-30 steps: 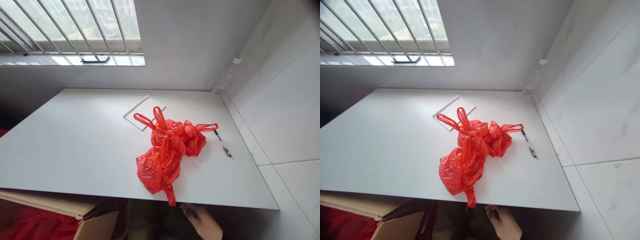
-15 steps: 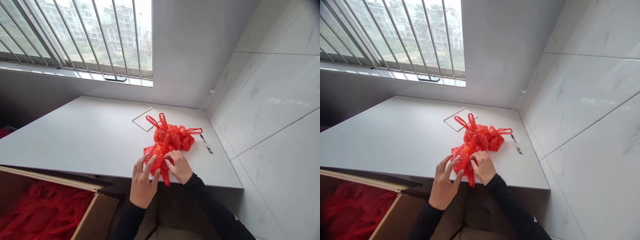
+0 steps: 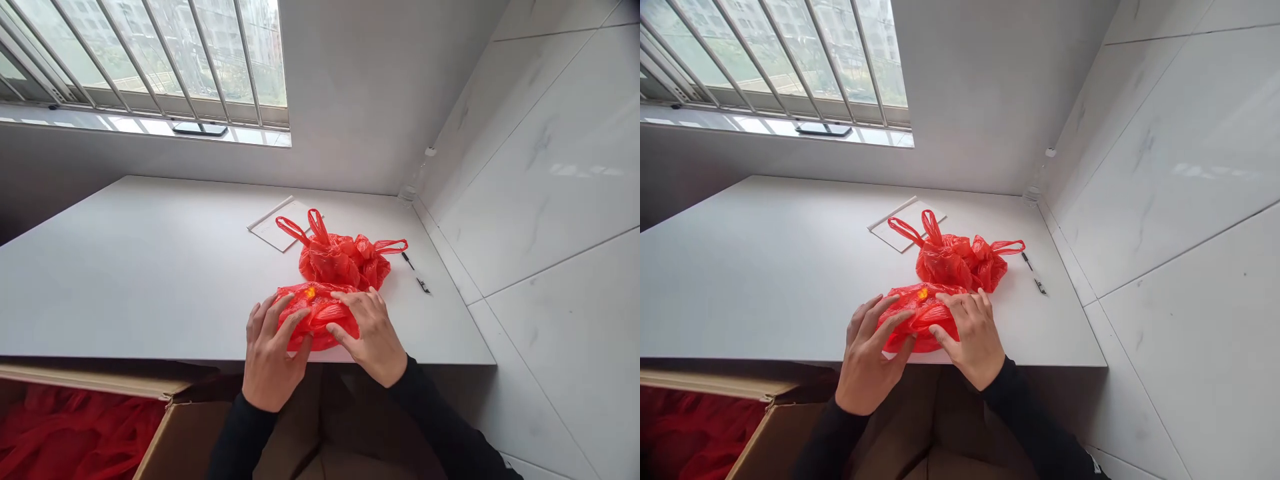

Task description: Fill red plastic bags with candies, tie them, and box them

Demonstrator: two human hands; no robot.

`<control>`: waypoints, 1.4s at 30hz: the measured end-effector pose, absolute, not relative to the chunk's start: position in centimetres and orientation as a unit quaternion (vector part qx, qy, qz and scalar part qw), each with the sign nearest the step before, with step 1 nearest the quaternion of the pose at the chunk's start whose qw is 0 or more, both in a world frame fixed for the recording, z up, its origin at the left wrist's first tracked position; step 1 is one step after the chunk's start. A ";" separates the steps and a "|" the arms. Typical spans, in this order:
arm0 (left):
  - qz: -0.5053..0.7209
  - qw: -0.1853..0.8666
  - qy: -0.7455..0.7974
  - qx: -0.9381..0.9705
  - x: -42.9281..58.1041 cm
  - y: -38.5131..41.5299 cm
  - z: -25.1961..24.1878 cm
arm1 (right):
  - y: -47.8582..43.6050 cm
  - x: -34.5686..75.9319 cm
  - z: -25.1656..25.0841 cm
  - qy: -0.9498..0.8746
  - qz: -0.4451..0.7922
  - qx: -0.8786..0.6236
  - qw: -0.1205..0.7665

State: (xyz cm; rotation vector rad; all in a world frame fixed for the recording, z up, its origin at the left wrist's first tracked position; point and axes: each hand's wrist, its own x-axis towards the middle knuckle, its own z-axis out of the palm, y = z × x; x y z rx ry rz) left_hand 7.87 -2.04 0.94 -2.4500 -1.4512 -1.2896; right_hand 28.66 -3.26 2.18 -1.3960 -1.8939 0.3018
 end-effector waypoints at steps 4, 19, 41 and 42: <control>-0.476 -0.080 -0.538 -0.690 5.9 -1.4 0.9 | -2.7 30.3 2.0 -0.619 0.262 -0.581 0.459; -0.486 -0.195 -0.618 -0.586 6.3 -4.2 5.0 | -5.8 26.6 8.3 -0.837 0.100 -0.413 0.345; -0.553 -0.387 -0.600 -0.430 4.7 -5.3 7.0 | 1.3 24.3 4.2 -0.823 0.024 -0.566 0.042; -0.569 -0.400 -0.594 -0.404 4.6 -5.2 7.0 | 1.2 24.3 4.5 -0.816 0.019 -0.577 0.043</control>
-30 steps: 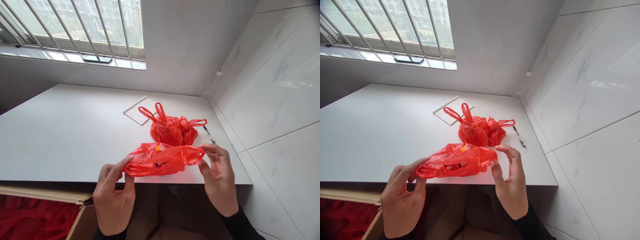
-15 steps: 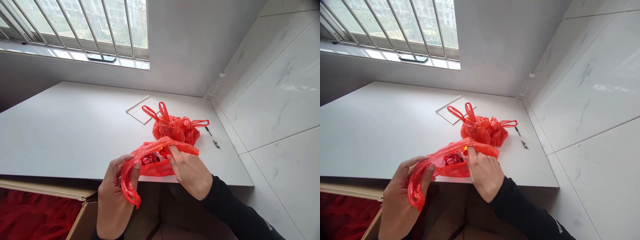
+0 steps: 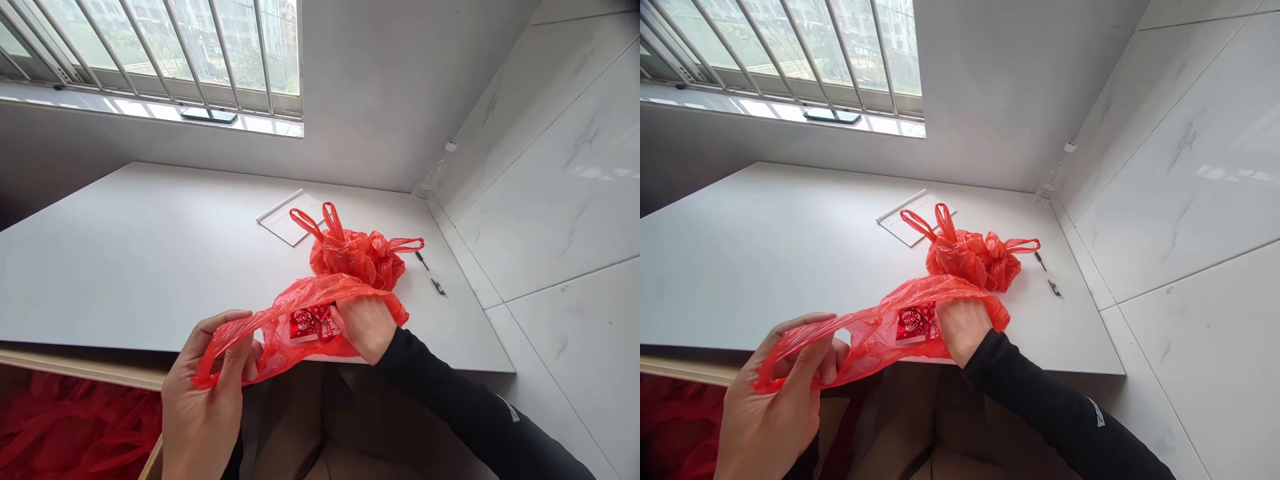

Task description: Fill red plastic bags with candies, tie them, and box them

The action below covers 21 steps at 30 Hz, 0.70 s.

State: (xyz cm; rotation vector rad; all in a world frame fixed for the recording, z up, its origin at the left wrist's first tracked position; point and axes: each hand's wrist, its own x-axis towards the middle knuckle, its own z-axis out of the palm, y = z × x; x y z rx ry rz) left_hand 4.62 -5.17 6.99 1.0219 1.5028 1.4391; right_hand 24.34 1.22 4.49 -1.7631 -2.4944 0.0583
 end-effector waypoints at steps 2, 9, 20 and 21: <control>0.586 0.417 0.583 0.378 4.7 -5.0 7.0 | 0.9 24.2 4.7 -0.808 0.009 -0.588 0.045; 0.629 0.448 0.513 0.375 5.9 -4.8 8.2 | 0.5 22.5 3.4 -0.846 0.017 -0.531 0.040; 0.650 0.444 0.483 0.382 6.2 -5.5 8.6 | -1.6 24.2 4.1 -0.870 0.060 -0.490 0.013; 0.653 0.445 0.482 0.378 6.2 -5.7 8.5 | -2.1 24.7 4.4 -0.860 0.060 -0.506 -0.003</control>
